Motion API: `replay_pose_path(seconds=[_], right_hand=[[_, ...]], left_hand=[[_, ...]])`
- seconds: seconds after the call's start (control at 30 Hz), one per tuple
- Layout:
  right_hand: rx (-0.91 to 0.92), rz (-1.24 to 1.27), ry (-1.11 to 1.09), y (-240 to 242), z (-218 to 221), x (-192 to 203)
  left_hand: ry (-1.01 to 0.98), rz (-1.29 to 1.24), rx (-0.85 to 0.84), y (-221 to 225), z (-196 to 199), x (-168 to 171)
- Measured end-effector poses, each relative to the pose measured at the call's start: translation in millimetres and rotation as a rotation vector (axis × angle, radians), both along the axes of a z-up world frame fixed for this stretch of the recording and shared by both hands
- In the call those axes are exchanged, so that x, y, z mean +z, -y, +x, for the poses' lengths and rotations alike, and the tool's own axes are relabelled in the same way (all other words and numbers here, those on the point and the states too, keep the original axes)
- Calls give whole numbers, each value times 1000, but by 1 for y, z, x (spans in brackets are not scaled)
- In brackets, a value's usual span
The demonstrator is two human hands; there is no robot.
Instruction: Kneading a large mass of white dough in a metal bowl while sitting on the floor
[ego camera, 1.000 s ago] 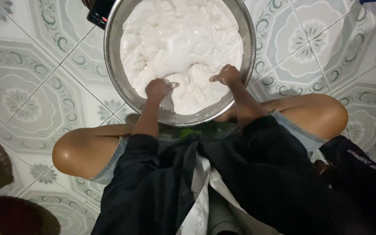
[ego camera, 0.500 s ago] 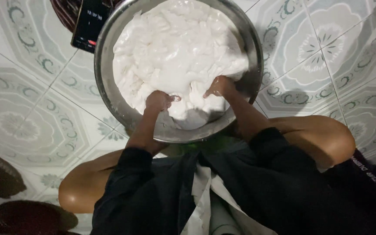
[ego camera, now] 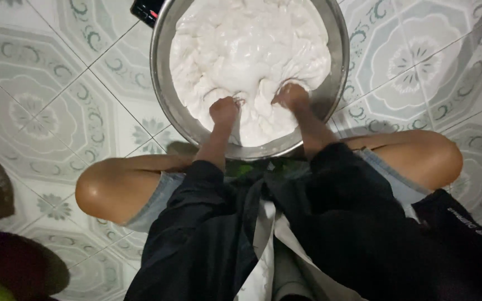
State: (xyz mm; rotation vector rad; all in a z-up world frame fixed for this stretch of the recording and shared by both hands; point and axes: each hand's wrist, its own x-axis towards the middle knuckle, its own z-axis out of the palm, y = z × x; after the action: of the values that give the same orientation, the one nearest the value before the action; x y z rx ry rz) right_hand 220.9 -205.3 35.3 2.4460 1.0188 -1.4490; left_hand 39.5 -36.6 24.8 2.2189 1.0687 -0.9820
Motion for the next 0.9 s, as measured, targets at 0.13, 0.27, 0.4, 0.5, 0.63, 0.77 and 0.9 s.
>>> replay_pose_path(seconds=[0.13,0.27,0.4,0.5,0.63,0.77,0.9], right_hand=[[-247,919,-100,48,-19,-29],[-276,1595,-1156,70,-37,-40],[-618,193,-158,45,-78,39],[-324,511,69,53,-90,3],[-219,341,197,41,-93,-60],[-216,-45,32,11,-85,-66],[-242,-36,-13,-8,-74,-72]], left_hand=[[68,-77,-15,-11,-27,23],[-50,-473,142,9,-53,-26],[-7,-404,-55,30,-27,38],[-10,-330,-88,37,-20,43],[-45,-285,-183,39,-7,37],[-150,-378,-185,32,10,19],[-219,-418,-186,30,20,16]])
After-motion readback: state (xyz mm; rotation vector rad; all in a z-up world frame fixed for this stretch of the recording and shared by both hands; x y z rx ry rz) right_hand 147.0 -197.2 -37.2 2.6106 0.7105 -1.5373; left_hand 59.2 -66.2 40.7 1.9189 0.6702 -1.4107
